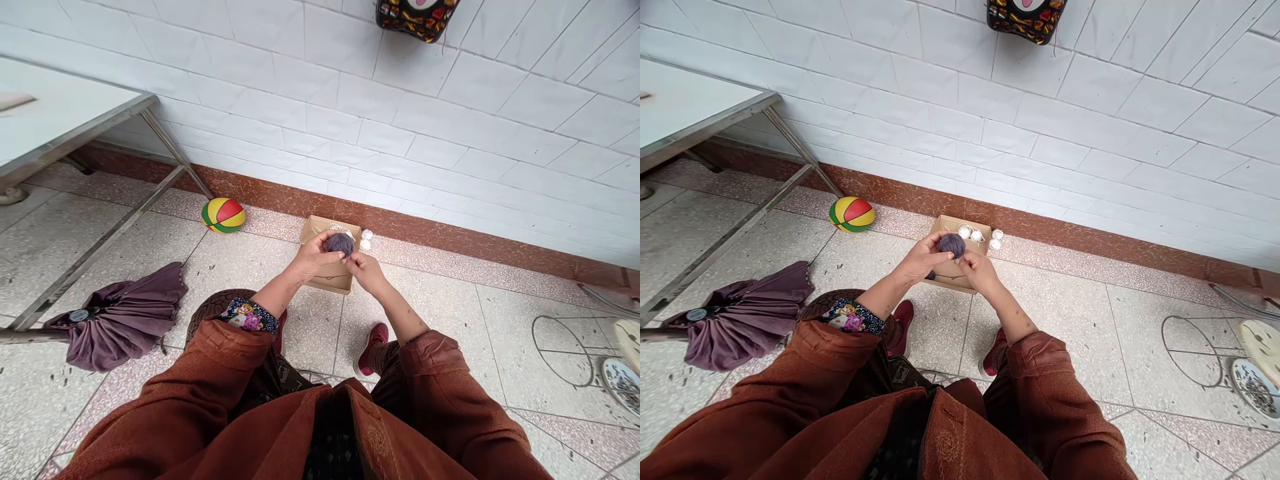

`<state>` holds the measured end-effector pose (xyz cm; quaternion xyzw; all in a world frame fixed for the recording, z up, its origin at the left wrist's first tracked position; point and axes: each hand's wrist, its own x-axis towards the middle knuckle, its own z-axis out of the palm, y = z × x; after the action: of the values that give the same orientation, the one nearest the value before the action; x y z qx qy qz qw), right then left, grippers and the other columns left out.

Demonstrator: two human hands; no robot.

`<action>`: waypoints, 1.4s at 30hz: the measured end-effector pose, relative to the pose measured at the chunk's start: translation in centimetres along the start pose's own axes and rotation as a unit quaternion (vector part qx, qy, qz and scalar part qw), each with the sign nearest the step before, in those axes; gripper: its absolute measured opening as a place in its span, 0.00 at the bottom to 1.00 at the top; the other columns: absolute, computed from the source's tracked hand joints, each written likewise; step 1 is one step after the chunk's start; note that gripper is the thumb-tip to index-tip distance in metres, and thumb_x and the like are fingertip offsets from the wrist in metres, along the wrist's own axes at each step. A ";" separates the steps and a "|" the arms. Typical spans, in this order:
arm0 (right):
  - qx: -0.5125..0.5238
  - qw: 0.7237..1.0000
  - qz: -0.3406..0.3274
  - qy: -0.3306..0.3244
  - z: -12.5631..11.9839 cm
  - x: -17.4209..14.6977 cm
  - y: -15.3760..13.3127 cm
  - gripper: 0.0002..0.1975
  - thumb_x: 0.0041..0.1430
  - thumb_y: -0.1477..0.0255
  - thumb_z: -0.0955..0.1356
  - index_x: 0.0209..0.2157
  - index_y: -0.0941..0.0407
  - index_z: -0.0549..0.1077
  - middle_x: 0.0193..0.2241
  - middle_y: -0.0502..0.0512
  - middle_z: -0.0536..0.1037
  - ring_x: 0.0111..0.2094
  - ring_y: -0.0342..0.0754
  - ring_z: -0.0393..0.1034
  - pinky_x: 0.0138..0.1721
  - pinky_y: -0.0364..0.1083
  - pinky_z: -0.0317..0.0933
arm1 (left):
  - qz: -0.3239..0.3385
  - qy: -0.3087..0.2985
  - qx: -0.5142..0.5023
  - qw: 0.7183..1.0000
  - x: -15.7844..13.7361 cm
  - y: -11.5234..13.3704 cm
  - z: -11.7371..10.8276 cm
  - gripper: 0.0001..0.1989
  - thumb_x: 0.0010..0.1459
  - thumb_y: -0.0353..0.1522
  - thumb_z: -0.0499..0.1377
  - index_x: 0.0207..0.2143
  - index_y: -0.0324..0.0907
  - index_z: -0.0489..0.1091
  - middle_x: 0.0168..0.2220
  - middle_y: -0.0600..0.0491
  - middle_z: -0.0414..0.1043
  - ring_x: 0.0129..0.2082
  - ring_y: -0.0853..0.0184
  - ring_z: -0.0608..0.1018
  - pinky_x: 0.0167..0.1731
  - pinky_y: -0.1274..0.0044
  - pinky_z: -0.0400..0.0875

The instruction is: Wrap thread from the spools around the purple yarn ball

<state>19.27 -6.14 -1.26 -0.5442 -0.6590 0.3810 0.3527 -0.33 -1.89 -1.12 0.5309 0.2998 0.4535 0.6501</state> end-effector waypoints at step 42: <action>0.037 0.986 -0.104 -0.122 -0.7 -1.0 -2.2 0.19 0.70 0.51 0.71 0.32 0.51 0.77 0.29 0.51 0.75 0.33 0.49 0.69 0.39 0.49 0.65 | -0.036 0.072 0.062 0.995 0.0 -1.0 -0.5 0.33 0.50 0.36 0.75 0.58 0.46 0.71 0.49 0.49 0.80 0.48 0.61 0.80 0.56 0.65 0.74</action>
<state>19.07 -7.32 1.02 -0.4089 -0.7358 0.4295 0.3272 -0.50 -1.66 -2.21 0.5252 0.3919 0.4472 0.6088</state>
